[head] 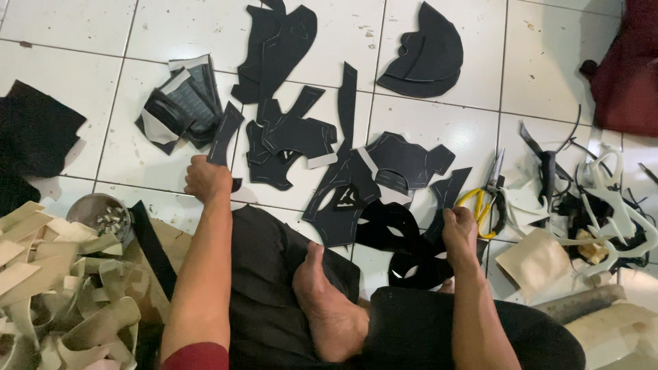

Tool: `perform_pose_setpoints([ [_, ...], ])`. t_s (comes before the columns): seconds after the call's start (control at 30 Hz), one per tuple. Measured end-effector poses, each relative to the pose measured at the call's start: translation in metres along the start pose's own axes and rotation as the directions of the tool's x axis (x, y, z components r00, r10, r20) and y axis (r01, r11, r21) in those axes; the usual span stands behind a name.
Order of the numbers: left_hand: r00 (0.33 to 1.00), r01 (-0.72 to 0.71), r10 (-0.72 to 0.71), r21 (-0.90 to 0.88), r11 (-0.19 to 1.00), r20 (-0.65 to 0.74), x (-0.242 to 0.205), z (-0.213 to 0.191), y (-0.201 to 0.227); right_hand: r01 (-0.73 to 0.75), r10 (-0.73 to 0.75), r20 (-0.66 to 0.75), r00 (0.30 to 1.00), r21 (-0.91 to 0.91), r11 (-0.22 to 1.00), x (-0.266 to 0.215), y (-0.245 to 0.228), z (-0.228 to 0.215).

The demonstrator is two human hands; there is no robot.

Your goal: The person sits on the floor and handles black cut-out pieces, aligning and folding them by hand. They pick up a piece, fold it, and place it back among other similar pieces scattered on the tiled floor.

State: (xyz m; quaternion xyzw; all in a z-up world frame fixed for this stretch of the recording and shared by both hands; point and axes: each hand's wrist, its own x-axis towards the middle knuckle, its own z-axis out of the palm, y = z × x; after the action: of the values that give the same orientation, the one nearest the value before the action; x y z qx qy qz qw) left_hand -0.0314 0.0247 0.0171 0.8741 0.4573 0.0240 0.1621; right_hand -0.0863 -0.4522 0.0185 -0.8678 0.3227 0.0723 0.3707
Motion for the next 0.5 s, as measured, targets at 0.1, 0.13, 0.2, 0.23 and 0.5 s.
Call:
perform_pose_setpoints([
  [0.1,0.996,-0.068,0.068,-0.006,0.998,-0.065,-0.015,-0.021,0.017,-0.019,0.019,0.011,1.000,-0.005,1.000,0.002,0.006,0.003],
  [0.13,0.995,-0.070,0.070,-0.006,0.998,-0.065,-0.012,-0.015,0.018,-0.020,0.020,0.010,1.000,-0.004,1.000,0.007,0.011,0.005],
  [0.2,0.949,-0.314,0.313,-0.015,0.949,-0.049,-0.008,0.000,0.021,0.000,0.000,0.019,1.000,-0.011,1.000,0.017,0.020,0.009],
  [0.23,0.948,-0.315,0.314,-0.015,0.949,-0.047,-0.009,0.007,0.023,-0.002,0.003,0.017,1.000,-0.011,1.000,0.014,0.017,0.008],
  [0.5,0.863,-0.494,0.474,0.103,0.863,0.175,-0.007,0.045,0.034,-0.013,0.014,0.041,0.999,-0.011,1.000,-0.005,-0.007,-0.004],
])
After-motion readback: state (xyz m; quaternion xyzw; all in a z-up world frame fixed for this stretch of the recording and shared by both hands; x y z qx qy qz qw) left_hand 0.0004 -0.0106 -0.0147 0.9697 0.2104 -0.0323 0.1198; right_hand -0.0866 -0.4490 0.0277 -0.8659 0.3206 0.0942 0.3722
